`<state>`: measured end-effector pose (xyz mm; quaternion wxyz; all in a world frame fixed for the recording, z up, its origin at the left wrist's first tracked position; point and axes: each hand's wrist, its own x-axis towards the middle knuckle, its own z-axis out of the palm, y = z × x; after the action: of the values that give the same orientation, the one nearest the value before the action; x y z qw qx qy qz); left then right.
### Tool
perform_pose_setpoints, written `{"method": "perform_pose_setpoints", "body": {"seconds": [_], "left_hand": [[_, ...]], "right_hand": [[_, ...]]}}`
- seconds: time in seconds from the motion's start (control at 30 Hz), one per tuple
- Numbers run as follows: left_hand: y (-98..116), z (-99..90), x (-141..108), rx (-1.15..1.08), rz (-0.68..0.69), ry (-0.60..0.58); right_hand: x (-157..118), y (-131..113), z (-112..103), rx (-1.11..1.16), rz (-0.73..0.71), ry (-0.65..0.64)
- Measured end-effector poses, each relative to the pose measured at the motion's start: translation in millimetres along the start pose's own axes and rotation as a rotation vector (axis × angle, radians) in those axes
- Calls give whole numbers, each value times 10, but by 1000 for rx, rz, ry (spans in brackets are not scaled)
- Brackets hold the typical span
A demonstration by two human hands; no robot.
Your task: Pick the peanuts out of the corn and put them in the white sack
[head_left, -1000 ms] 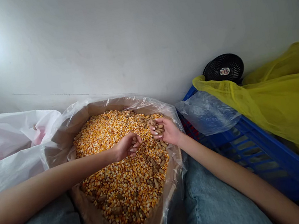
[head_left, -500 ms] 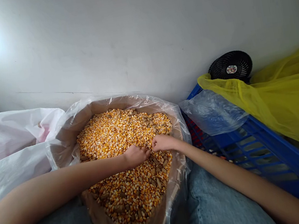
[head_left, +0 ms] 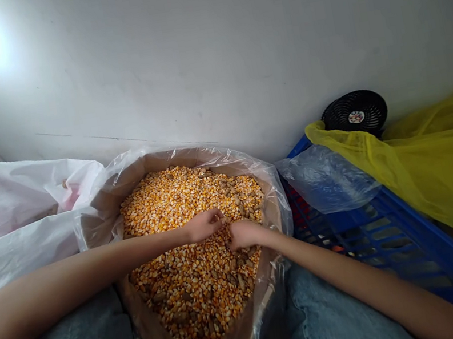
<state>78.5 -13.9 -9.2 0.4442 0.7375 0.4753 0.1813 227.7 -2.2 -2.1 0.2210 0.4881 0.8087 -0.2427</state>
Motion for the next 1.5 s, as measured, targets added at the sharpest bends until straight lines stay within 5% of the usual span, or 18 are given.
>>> {"method": "perform_pose_setpoints", "body": {"seconds": [0.13,0.23,0.37,0.47,0.63,0.77,0.87,1.0,1.17,1.27,1.4,1.5], "left_hand": [[27,-78,29,-768,-211,-146],[13,-139,56,-1145,-196,-208],[9,-169,65,-1276,-177,-287],[32,-118,46,-1184,-199,-349],[52,74,30,-690,-252,-333],[50,211,10,160,15,-217],[49,297,-8,677,280,-197],[58,414,7,935,383,-242],[73,496,57,949,297,-255],[62,435,75,823,179,-242],[28,193,78,293,-17,-187],[18,-40,35,-304,-157,-317]], "right_hand": [[-96,254,-232,615,-61,-214],[-204,394,-348,1132,-116,-193],[-258,473,-401,1597,-252,-120],[-246,492,-423,1719,-280,-62],[-279,496,-489,1524,-188,153],[-309,497,-504,1222,-114,321],[-306,471,-505,1239,-146,302],[-249,408,-499,1413,-158,200],[-130,376,-420,1468,-79,47],[-99,385,-357,1346,-53,80],[-102,385,-300,924,14,96],[-95,368,-265,517,-5,21]]}}
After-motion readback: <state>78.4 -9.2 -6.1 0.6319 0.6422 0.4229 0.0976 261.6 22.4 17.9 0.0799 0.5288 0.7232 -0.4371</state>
